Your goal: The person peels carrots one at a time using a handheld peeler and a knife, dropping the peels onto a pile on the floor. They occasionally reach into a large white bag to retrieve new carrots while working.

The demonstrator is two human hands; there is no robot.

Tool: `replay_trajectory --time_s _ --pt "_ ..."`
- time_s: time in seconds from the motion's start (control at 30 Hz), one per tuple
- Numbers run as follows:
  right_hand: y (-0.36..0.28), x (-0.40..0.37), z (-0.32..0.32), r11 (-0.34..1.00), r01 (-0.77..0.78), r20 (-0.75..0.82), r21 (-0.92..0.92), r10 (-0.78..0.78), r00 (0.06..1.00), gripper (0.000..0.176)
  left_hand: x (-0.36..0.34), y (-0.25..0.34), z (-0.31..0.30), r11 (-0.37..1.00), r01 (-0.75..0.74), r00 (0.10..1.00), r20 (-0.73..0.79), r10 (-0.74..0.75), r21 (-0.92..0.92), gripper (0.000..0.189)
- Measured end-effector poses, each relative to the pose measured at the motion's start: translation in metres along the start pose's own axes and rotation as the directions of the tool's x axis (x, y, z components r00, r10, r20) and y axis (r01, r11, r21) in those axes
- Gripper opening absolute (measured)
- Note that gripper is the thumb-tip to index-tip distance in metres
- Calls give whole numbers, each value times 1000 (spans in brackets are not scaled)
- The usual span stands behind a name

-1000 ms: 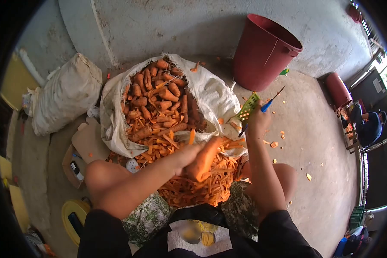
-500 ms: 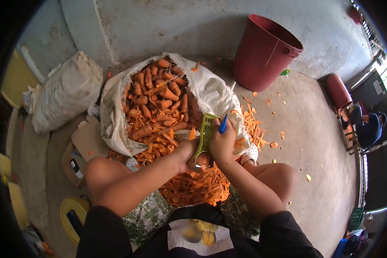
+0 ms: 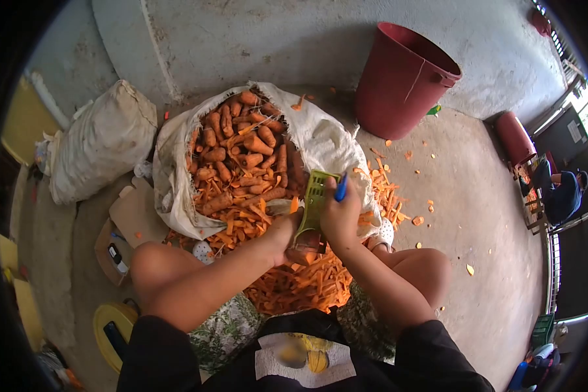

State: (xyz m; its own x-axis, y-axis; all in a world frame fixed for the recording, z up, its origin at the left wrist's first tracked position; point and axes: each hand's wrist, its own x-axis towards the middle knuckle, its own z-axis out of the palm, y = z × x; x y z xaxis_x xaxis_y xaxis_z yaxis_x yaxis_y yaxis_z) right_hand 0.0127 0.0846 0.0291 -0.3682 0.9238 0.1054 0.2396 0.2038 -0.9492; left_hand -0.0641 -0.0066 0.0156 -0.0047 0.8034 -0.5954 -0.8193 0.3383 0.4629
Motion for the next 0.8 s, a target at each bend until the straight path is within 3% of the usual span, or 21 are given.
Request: replay_trajectory --time_s 0.07,0.13,0.17,0.2,0.23,0.27,0.3,0.33,0.43,0.5,0.57,0.6,0.63,0.8 --pt "4 2 1 995 11 19 -102 -10 1000 23 8 -6 -8 995 -2 1000 7 1 103 35" --pt "13 21 -3 988 22 -173 -154 -49 984 23 5 -9 -7 979 -10 1000 15 7 203 36" --pt "31 46 -13 980 -92 -229 -175 51 972 23 -4 -7 1 960 53 995 61 -73 273 39" --pt "38 63 -25 974 -23 -340 -226 -57 939 24 -13 -5 8 932 109 983 101 -153 347 42" --pt "63 85 -36 915 -83 -446 -394 -112 888 24 -19 -1 11 875 83 971 161 -179 476 45" --pt "62 91 -44 967 -154 -488 -205 35 872 25 -19 -2 12 907 81 969 181 -169 413 46" --pt "61 95 -49 962 -245 -442 -120 169 881 23 -20 0 14 935 77 967 202 -155 347 46" --pt "62 93 -47 980 -196 -390 -24 172 905 23 -22 6 15 955 95 976 161 -145 281 46" --pt "4 42 -25 973 -130 -94 189 150 984 22 -6 10 -1 973 136 986 69 -151 185 45" --pt "-5 13 -8 971 -35 -22 238 41 999 23 1 10 0 994 27 999 -23 -25 102 40" --pt "-6 1 -1 989 42 -26 139 -39 999 23 14 4 -13 995 69 997 33 -71 74 35" --pt "-2 0 -1 1000 2 -13 6 -2 1000 24 14 2 -8 998 36 997 73 -32 -51 34" --pt "1 1 -1 1000 0 -15 4 0 1000 24 12 0 -5 984 8 995 104 11 -177 32" --pt "7 2 2 992 80 -75 -101 -87 993 24 2 1 5 990 -27 997 66 36 -137 30"
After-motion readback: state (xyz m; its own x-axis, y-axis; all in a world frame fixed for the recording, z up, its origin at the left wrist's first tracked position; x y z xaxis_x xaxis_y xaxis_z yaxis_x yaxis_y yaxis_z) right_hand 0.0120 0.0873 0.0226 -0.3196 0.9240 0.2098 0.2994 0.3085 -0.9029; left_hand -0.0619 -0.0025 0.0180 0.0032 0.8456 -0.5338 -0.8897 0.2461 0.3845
